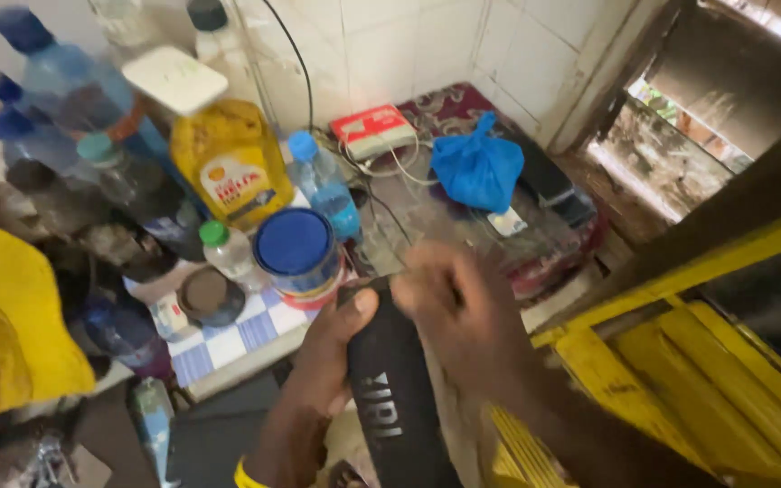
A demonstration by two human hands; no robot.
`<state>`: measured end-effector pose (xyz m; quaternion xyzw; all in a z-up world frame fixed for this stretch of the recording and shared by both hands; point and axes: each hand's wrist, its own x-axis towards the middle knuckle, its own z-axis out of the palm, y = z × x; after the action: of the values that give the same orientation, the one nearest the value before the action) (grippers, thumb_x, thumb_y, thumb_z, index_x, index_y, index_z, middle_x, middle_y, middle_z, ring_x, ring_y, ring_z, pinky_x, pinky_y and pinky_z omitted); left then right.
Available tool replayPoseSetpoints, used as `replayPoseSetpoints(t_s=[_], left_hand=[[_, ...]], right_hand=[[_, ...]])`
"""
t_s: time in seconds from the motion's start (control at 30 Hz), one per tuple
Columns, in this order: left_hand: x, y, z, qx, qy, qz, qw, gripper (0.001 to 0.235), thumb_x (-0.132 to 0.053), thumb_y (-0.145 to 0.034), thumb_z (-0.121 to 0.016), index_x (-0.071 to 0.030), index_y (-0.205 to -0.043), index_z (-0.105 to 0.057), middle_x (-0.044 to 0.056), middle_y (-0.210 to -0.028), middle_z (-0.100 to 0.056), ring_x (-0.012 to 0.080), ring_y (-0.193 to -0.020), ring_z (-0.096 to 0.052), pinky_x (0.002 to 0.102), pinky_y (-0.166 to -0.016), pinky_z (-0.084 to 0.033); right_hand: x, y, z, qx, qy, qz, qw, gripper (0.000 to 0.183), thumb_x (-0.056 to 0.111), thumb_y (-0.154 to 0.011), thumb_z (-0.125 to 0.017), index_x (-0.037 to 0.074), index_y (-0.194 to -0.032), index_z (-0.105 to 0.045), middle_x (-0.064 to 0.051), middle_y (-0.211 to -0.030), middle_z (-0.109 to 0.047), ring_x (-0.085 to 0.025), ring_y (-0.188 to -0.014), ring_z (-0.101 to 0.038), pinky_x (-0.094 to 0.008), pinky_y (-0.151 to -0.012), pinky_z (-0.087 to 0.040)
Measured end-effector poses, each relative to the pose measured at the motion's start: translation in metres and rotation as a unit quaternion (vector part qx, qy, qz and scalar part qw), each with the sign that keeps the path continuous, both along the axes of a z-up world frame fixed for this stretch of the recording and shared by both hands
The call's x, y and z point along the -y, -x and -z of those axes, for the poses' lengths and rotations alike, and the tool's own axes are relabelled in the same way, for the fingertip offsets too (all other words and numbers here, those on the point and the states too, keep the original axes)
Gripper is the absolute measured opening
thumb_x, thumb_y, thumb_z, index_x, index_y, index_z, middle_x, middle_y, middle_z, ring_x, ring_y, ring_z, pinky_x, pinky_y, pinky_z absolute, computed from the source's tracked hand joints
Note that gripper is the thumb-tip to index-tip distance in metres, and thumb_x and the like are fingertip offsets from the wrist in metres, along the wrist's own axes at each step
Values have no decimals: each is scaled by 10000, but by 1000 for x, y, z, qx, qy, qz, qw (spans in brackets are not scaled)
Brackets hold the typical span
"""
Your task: Cleaning a portable speaker with a cloth after connecting it to a charger.
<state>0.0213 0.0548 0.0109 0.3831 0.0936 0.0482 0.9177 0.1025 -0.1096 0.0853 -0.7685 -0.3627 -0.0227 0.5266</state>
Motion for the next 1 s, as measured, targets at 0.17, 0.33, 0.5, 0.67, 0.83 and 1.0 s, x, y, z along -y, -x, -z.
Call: replayPoseSetpoints(t_s=[0.17, 0.33, 0.5, 0.67, 0.83, 1.0], left_hand=[[2, 8, -24, -148, -146, -35, 978, 674, -436, -770, -722, -95, -1336, -587, 93, -1178, -717, 188, -1018, -707, 367, -873, -588], [-21, 23, 10, -46, -58, -35, 997, 660, -497, -915, -654, -16, -1364, -602, 91, -1273, -695, 177, -1124, -661, 346, -973, -543], [-27, 8, 16, -25, 45, 45, 998, 658, -504, -914, -641, -9, -1347, -620, 120, -1237, -717, 211, -1093, -692, 379, -963, -560], [-15, 0, 36, -3, 96, 84, 992, 529, -468, -998, -671, -4, -1247, -621, 141, -1078, -702, 229, -920, -719, 408, -831, -603], [-8, -12, 17, -63, 99, 48, 992, 479, -441, -935, -658, -37, -1194, -655, 89, -992, -732, 179, -827, -725, 354, -756, -614], [-5, -21, 18, -114, 66, 14, 991, 457, -424, -920, -662, -67, -1206, -673, 53, -999, -748, 151, -820, -717, 336, -732, -597]], right_hand=[[5, 6, 3, 39, 41, -31, 998, 191, 225, -973, -666, 65, -1076, -646, -86, -958, -670, -193, -885, -673, -365, -793, -530], [55, 33, 46, -38, 99, -168, 980, 227, 230, -958, -721, 66, -1098, -650, -109, -1021, -620, -245, -870, -662, -394, -778, -529], [34, 23, 31, -198, 226, -79, 951, 405, 261, -874, -759, 110, -1234, -652, -145, -896, -638, -310, -790, -593, -413, -743, -521], [-14, -8, -6, 62, 108, -29, 992, 295, 262, -957, -682, 46, -1158, -678, -130, -1101, -739, -278, -1017, -711, -382, -885, -527], [27, 20, 17, 62, 158, -109, 980, 230, 258, -963, -640, 93, -1105, -715, -113, -1053, -740, -294, -959, -744, -380, -843, -559], [25, 11, 32, 8, 447, -270, 853, 215, 412, -974, -693, 223, -1028, -780, -90, -969, -708, -247, -945, -752, -414, -768, -554]])
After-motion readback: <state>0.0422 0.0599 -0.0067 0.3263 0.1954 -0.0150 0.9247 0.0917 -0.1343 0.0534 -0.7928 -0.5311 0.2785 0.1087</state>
